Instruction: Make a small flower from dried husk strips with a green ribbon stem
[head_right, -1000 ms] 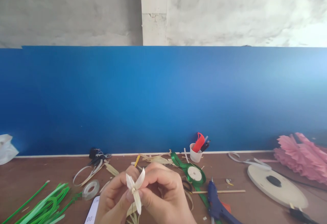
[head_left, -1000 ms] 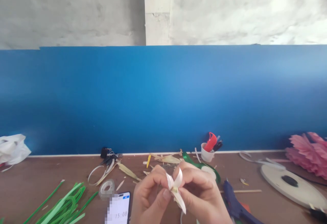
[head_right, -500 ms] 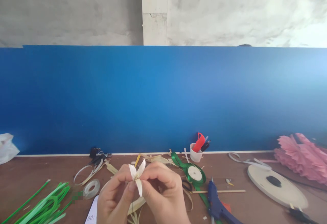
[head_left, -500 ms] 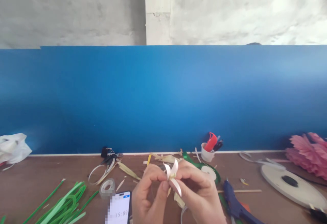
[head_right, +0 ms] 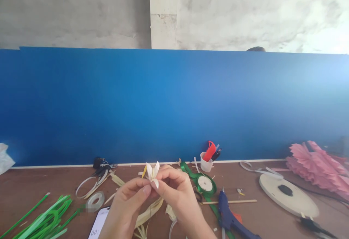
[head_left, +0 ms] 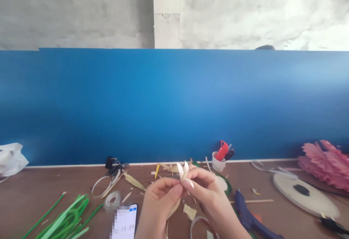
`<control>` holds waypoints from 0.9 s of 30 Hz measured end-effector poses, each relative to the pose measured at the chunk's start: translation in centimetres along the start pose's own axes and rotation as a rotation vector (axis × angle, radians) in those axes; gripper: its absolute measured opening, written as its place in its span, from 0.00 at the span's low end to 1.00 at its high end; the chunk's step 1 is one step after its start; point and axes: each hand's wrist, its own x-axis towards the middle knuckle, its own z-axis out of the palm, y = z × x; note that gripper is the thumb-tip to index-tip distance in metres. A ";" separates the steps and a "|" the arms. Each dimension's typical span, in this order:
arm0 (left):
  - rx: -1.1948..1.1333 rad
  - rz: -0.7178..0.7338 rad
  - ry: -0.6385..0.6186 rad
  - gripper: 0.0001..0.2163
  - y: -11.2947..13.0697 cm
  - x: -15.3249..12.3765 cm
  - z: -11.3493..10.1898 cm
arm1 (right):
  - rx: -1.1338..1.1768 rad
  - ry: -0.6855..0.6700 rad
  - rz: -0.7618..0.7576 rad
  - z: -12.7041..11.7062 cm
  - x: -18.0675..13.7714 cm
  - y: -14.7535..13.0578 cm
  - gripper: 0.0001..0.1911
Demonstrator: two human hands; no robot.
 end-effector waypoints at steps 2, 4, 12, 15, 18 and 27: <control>0.007 -0.051 -0.051 0.12 0.3 0.1 0.0 | 0.059 -0.006 0.085 0.0 0.0 0.3 0.07; 0.019 -0.071 -0.092 0.12 0.4 0.3 -0.1 | 0.095 -0.009 0.137 0.1 0.1 0.6 0.10; 0.091 -0.044 -0.046 0.13 -0.7 1.3 -1.0 | -0.712 0.121 0.269 -5.9 -1.4 -1.8 0.13; 0.151 -0.048 -0.005 0.12 -0.7 1.5 -1.1 | -1.606 0.128 0.444 -12.0 -3.6 -2.3 0.15; 0.230 -0.082 0.010 0.11 -0.7 1.7 -1.1 | -1.820 0.221 0.582 -16.4 -6.6 -1.0 0.17; 0.164 -0.104 0.024 0.12 -0.9 2.1 -1.3 | -1.779 0.291 0.530 -19.9 -9.2 2.1 0.26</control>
